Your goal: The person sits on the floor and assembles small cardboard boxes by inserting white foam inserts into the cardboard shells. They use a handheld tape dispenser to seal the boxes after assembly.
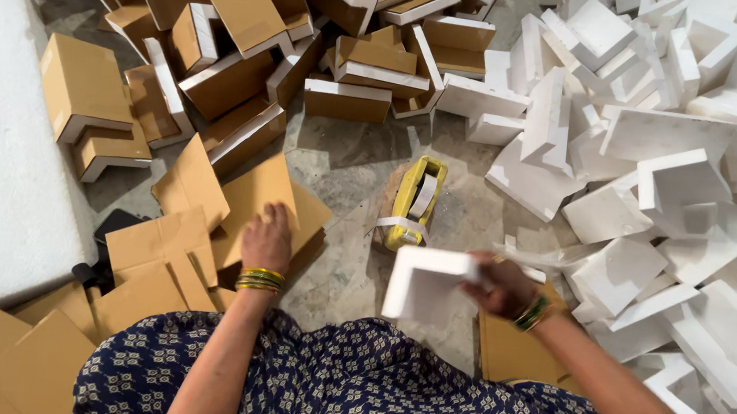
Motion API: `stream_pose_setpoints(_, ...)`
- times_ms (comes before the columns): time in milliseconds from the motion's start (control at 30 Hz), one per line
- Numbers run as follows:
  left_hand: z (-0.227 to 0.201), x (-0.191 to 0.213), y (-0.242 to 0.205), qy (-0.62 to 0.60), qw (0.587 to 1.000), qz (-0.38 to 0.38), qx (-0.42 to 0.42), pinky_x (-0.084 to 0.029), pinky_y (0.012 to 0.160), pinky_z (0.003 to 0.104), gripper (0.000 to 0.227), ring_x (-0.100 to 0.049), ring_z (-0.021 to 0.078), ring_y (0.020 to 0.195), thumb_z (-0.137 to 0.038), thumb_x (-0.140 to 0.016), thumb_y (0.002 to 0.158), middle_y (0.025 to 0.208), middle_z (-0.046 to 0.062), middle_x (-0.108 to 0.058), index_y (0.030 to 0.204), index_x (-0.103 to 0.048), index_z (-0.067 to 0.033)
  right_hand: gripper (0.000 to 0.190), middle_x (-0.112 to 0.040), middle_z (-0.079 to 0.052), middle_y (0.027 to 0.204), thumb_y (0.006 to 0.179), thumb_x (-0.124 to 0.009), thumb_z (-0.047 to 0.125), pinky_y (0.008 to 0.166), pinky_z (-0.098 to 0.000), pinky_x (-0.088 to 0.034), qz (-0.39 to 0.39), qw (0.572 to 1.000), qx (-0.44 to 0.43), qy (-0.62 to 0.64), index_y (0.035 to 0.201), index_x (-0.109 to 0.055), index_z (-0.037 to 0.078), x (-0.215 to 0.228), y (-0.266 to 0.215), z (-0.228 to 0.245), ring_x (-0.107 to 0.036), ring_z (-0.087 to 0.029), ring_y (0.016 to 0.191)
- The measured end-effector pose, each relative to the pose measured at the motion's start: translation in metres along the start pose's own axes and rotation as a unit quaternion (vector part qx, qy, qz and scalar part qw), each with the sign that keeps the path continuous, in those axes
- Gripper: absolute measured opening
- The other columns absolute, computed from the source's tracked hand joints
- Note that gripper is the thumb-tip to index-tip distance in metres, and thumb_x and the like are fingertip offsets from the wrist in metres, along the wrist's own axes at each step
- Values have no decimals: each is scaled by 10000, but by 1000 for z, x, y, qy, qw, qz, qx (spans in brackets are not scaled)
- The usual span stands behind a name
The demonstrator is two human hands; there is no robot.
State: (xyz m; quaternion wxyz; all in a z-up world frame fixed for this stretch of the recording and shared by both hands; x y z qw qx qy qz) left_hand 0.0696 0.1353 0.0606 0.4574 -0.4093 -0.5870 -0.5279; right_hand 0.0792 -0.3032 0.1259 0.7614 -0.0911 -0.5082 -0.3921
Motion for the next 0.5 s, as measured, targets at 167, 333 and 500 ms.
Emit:
stream_pose_setpoints(167, 66, 73, 7, -443, 864, -158, 177, -464, 576, 358, 119, -587, 189, 666, -194, -630, 1024, 749, 59, -650, 1019, -639, -75, 519, -739, -140, 871, 931, -673, 381, 659, -359, -591, -68, 990, -112, 51, 1281, -548, 19, -29, 15, 74, -725, -223, 750)
stream_pose_setpoints(333, 73, 54, -1, -820, 522, -128, 198, -376, 564, 257, 370, -468, 55, 652, -237, -689, 1095, 768, -26, -583, 796, -567, -57, 440, -754, -138, 1041, 997, -704, 314, 793, -341, -617, -209, 934, -136, 255, 1278, -549, 14, -18, 50, 118, -748, -203, 941)
stream_pose_setpoints(500, 24, 97, -8, -914, 366, 29, 174, -609, 713, 314, 237, -701, 127, 755, -262, -598, 985, 893, 29, -738, 950, -710, -56, 427, -747, -99, 1006, 943, -742, 265, 759, -309, -573, -274, 937, -195, 96, 1255, -579, 23, -3, 75, 142, -726, -164, 886)
Point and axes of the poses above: each hand's wrist, its own y-axis towards the middle knuckle, its own x-axis out of the back of the hand, z = x × y, the point moved 4 cm from there along y, towards the middle knuckle
